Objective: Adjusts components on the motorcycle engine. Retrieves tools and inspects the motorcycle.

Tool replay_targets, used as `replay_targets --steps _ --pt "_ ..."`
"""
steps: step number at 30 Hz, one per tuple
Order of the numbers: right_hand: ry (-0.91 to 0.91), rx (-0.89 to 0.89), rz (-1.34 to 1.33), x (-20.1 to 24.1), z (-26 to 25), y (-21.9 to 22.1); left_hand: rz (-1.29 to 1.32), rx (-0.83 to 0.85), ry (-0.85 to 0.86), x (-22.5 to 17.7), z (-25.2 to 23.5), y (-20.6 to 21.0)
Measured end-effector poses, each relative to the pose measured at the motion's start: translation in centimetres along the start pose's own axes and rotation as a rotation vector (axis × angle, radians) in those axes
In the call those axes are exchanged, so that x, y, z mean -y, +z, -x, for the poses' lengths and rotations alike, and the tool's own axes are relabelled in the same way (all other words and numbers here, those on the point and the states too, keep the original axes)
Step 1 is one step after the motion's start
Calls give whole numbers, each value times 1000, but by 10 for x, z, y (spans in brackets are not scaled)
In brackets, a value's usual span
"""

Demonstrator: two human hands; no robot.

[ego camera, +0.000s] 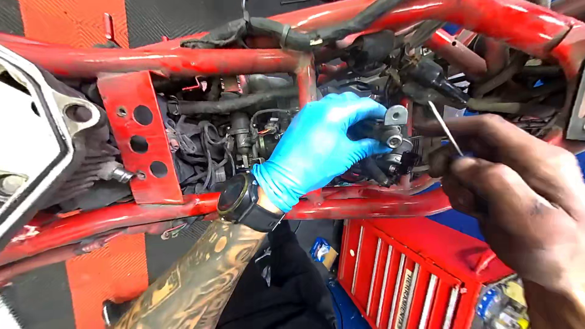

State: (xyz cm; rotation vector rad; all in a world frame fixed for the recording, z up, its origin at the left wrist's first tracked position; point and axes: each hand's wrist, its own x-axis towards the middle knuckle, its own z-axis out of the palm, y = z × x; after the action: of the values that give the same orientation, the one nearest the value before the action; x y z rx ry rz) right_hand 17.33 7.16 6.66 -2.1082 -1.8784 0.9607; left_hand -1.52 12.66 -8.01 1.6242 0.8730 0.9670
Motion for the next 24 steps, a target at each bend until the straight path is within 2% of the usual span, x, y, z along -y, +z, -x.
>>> replay_targets --steps 3,5,13,18,24 --pt "-140 6 307 3 14 -13 41 3 -22 -2 2 -2" --pt "-221 26 394 6 16 -21 52 17 -34 -3 4 -3" --pt "-223 49 441 16 2 -42 170 72 -114 -8 4 -9" --pt "-421 66 506 15 -12 -33 176 108 -91 -8 4 -12" --pt "-508 92 577 21 -13 -26 155 126 -71 -7 6 -13"
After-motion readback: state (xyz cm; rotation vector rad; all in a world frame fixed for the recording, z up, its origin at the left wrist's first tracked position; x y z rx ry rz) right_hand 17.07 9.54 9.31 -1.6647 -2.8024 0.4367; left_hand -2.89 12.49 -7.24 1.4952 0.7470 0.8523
